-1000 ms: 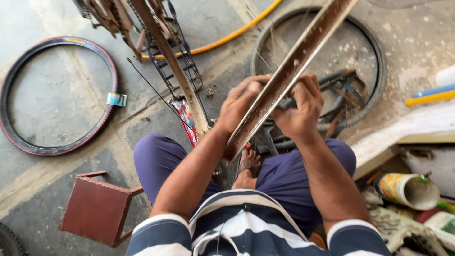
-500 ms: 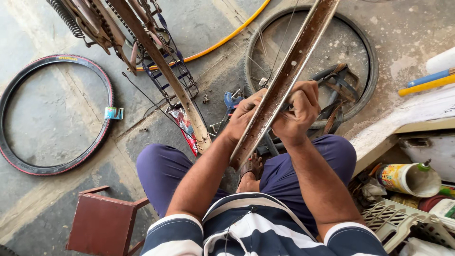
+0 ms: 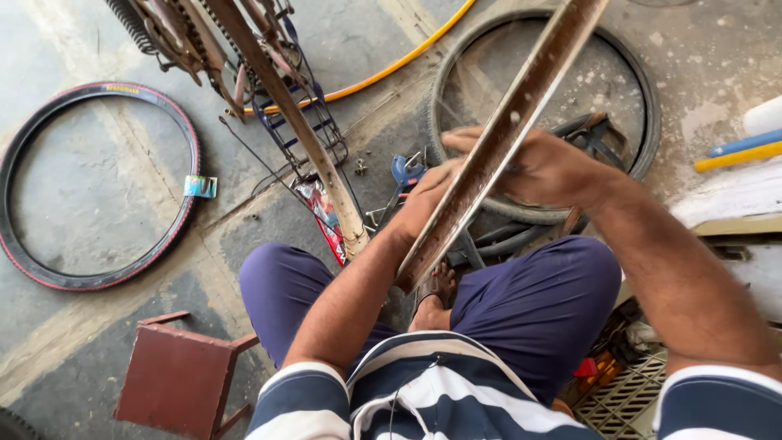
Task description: The person sits on the ground and uses pliers to work on a bicycle wheel, twisting and adjusting the spokes near the rim. They hold the wheel rim with one hand while manipulating spokes, then run a hand along the rim and continue working on the spokes.
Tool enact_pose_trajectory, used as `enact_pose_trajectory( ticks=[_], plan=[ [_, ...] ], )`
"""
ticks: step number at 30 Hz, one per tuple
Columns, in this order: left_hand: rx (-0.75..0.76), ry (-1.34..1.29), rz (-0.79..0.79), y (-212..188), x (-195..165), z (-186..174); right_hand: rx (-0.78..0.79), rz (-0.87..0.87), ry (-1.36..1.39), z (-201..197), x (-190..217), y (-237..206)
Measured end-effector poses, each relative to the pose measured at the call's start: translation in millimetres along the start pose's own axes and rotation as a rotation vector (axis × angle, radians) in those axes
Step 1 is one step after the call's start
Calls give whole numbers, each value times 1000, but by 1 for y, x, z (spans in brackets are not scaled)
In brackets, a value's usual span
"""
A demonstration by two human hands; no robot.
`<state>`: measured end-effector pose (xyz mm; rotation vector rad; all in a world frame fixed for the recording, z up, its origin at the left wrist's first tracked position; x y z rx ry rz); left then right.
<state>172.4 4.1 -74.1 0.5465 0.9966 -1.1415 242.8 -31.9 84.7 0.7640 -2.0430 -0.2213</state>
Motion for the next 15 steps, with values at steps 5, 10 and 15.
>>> enact_pose_trajectory(
  ticks=[5,10,15],
  plan=[
    [47,452,536,-29,-62,32,-163,-249,-166,12,20,1],
    [-160,308,280,-9,-88,22,-601,-59,-264,0,0,-32],
    [-291,298,291,-53,-138,24,-837,48,-62,10,-17,-49]
  ],
)
Point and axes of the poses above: each hand's wrist, its own y-axis towards the middle knuckle, its own z-axis out of the palm, x = y × z, the point moved 10 cm from there along y, towards the middle knuckle, and after that the axes turned 10 degrees about -z, right-handed, at the moved point
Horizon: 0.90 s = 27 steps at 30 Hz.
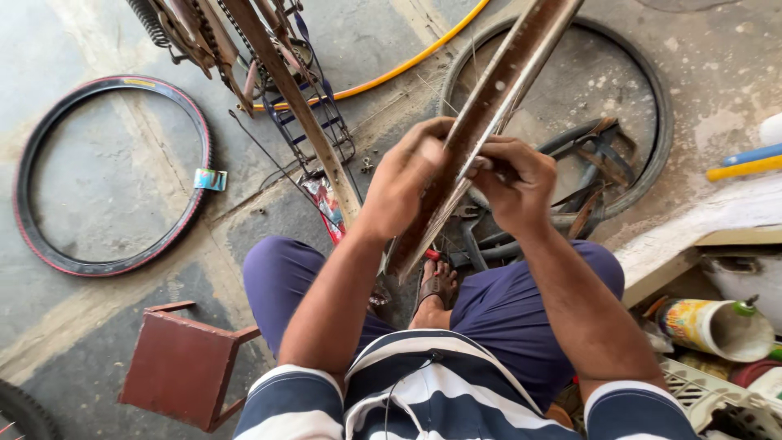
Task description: The person sits on the ground and uses pliers to work on a bicycle wheel, twisting and adjusting the spokes near the rim. They hold the wheel rim with one hand while manipulating spokes, then run a hand along the rim and continue working on the spokes.
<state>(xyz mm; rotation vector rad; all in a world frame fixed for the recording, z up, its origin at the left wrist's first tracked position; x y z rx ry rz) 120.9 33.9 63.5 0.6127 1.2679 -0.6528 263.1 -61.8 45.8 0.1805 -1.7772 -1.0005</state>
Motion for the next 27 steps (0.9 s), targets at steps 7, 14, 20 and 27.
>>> enact_pose_trajectory(
  ticks=[7,14,20,27],
  plan=[
    [-148,603,-96,15,-17,-10,136,61,285,29,14,-4],
    [33,-54,22,38,-16,-11,124,70,693,43,31,-12],
    [-115,377,200,23,-39,-4,24,-493,109,10,85,59],
    [-74,723,407,0,-65,24,257,-529,-346,15,57,134]
  ],
)
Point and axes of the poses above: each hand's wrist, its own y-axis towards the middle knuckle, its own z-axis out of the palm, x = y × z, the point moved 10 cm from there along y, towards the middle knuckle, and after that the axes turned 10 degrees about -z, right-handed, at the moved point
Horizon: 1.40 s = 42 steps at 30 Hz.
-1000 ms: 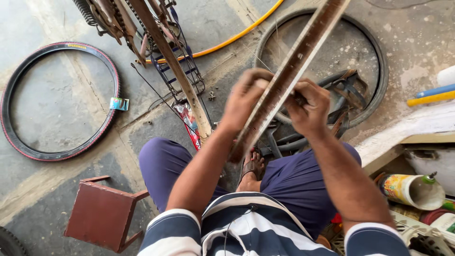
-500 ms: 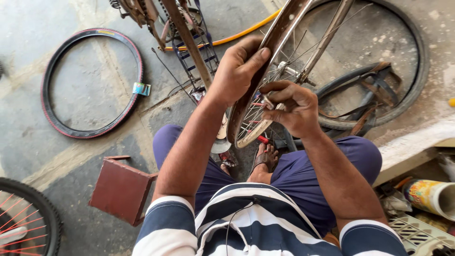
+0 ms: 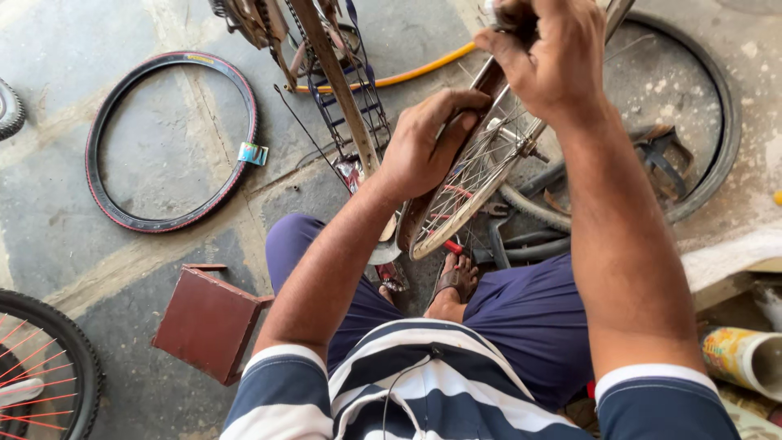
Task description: The person sits on the ground and uses pliers to work on a bicycle wheel, twisting and adjusting the spokes near the rim. They hold the wheel rim with one hand while manipulating spokes, then run a hand along the rim and continue working on the spokes.
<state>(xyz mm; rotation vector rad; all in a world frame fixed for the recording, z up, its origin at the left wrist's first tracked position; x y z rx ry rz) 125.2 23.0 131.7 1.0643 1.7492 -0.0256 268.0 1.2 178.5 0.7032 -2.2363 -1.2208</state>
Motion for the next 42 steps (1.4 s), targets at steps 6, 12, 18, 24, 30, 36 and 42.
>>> enact_pose_trajectory(
  ticks=[6,12,18,24,30,36,42],
  plan=[
    [80,124,-111,7,4,2,41,53,-37,0,8,-3],
    [210,-148,-104,12,0,1,14,55,-18,0,5,-10],
    [191,-86,-62,12,2,3,-1,61,13,-2,5,-14],
    [31,318,109,9,-8,11,11,146,97,5,-11,-17],
    [-149,196,-137,-2,34,-25,14,106,107,6,-16,-26],
    [-120,178,-307,-35,58,-35,26,-1,-236,3,-17,-26],
    [-117,292,-235,-59,25,4,-155,92,-108,5,-3,-21]
  ],
)
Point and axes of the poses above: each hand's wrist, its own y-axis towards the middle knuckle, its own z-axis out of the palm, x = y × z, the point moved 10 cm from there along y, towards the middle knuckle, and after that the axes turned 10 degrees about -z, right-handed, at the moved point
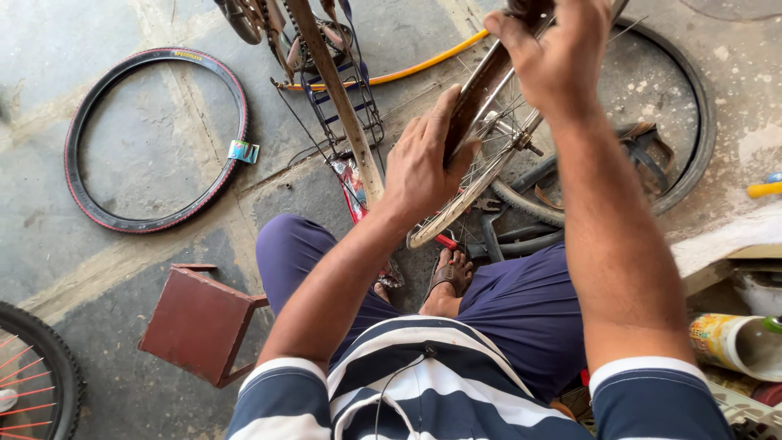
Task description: The person sits on the ground and uses pliers to work on a bicycle wheel, twisting and adjusting the spokes near the rim. They hold the wheel rim with one hand while manipulating spokes, then run a hand along the rim and continue working on the spokes.
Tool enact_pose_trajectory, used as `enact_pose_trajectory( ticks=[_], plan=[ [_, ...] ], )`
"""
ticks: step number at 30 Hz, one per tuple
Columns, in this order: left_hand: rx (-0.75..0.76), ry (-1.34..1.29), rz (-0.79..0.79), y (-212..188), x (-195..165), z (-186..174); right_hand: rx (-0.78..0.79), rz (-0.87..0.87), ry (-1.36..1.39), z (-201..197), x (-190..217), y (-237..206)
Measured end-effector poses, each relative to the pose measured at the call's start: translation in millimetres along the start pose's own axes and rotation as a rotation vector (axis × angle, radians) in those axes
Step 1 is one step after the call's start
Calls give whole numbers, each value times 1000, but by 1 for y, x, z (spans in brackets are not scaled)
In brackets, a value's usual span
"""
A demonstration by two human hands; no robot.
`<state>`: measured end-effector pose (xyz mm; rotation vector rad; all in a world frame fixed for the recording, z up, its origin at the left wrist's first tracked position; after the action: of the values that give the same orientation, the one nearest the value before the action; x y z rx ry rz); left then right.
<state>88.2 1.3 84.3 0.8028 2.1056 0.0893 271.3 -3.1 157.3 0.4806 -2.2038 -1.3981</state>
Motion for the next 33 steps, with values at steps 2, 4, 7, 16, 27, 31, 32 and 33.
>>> enact_pose_trajectory(
  ticks=[2,4,7,16,27,31,32,33],
  plan=[
    [-43,-66,58,3,-2,-7,-190,22,191,-8,16,-4],
    [16,-46,-1,7,10,-6,-344,54,283,-21,47,-36],
    [3,-21,24,11,13,-10,-457,248,545,-6,60,-85],
    [-50,6,92,11,4,-7,87,396,333,50,10,-118],
    [83,-286,-67,15,17,-1,250,709,1115,84,1,-119],
    [278,-425,-105,13,7,14,231,455,437,55,17,-102],
    [326,-417,-97,13,3,21,132,447,376,41,20,-99],
    [336,-484,-83,13,-1,23,35,443,318,25,28,-100]
  ],
)
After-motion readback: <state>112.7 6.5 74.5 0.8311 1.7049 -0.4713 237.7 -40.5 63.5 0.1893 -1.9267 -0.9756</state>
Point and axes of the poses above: each hand's wrist, its own y-axis towards the middle knuckle, its own z-axis out of the palm, x = y × z, the point moved 10 cm from there along y, towards the middle knuckle, and after that the axes turned 10 degrees about -z, right-handed, at the moved point
